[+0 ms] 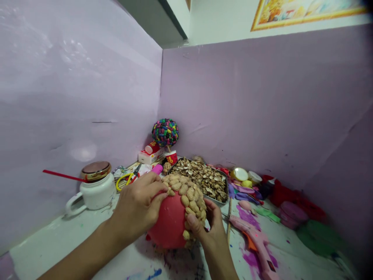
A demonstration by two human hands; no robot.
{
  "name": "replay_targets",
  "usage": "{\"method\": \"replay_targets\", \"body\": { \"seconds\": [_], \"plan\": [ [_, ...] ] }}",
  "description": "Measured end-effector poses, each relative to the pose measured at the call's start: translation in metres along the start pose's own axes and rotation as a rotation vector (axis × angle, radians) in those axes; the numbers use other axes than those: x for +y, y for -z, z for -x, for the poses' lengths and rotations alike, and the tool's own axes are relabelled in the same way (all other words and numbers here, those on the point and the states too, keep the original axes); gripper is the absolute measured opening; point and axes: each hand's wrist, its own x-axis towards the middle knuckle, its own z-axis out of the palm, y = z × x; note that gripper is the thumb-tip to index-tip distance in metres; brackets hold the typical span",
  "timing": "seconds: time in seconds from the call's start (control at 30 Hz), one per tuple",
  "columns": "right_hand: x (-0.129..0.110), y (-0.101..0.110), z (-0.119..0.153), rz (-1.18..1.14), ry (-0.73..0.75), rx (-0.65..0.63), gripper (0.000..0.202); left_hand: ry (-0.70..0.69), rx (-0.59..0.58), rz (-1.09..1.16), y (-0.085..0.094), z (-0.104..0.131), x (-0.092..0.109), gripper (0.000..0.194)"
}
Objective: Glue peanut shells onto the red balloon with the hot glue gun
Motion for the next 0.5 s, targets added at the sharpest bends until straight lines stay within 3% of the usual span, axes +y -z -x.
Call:
{"method": "replay_targets", "body": {
  "seconds": [0.27,0.5],
  "plan": [
    [-0.001,-0.001,0.001,0.010,-0.007,-0.004,0.060,0.024,-0.087,-0.183,0.001,0.003,0.009,0.023],
    [-0.001,0.000,0.001,0.015,-0.025,-0.022,0.058,0.128,-0.074,-0.173,0.002,0.000,0.011,0.018]
  ]
}}
